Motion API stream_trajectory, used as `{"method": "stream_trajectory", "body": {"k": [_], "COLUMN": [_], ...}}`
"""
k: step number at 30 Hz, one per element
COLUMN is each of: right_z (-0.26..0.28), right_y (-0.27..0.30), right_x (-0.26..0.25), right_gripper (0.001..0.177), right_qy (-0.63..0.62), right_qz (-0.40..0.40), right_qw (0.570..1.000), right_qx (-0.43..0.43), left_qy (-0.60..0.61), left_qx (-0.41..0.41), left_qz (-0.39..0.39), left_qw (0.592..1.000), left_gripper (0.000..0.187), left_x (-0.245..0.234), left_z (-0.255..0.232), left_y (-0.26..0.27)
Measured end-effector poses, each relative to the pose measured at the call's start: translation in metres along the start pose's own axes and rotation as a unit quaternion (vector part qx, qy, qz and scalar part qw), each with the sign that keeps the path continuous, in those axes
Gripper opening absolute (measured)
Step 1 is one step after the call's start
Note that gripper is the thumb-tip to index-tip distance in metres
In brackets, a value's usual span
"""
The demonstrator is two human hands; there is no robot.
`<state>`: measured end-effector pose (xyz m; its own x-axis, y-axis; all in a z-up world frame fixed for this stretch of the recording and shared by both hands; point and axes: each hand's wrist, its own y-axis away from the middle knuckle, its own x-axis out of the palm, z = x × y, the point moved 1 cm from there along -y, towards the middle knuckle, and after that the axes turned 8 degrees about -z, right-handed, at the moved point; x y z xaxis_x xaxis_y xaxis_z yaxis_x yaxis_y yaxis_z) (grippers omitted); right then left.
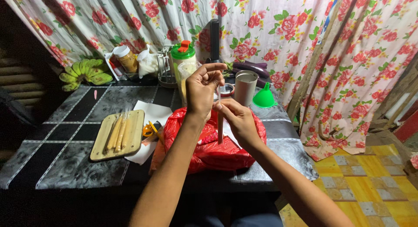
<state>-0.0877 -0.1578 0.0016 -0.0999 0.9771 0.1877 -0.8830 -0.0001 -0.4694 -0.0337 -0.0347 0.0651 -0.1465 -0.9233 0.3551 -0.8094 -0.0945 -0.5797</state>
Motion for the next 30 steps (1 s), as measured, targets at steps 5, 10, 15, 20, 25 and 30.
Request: {"method": "stream_trajectory", "body": {"k": [5,10,15,20,25,30], "right_z": [0.002,0.018,0.002,-0.066,-0.164,-0.249], "right_y": [-0.003,-0.022,-0.060,-0.096,-0.119,-0.135], "right_x": [0.012,0.039,0.093,0.162,0.239,0.285], "right_gripper": [0.027,0.027,0.024,0.021,0.025,0.029], "right_qy": [0.075,0.270,0.119,-0.015,0.048,0.144], "right_qz": [0.039,0.061,0.131,0.169,0.208,0.210], "right_qw": [0.996,0.961,0.983,0.972,0.933,0.917], "right_qx": [0.019,0.018,0.045,0.161,0.288,0.308], "left_qy": [-0.016,-0.022,-0.144,-0.200,-0.276,-0.279], "left_qx": [-0.001,0.040,0.044,0.067,-0.001,-0.050], "left_qz": [-0.031,-0.048,-0.066,-0.135,-0.220,-0.258], "left_qw": [0.999,0.998,0.986,0.968,0.936,0.924], "left_gripper": [0.017,0.015,0.020,0.022,0.023,0.022], "left_x": [-0.022,-0.062,-0.134,-0.228,-0.307,-0.349], "left_z": [-0.005,-0.032,-0.072,-0.092,-0.086,-0.083], "left_y": [-0.009,-0.031,-0.048,-0.036,0.008,0.045]}}
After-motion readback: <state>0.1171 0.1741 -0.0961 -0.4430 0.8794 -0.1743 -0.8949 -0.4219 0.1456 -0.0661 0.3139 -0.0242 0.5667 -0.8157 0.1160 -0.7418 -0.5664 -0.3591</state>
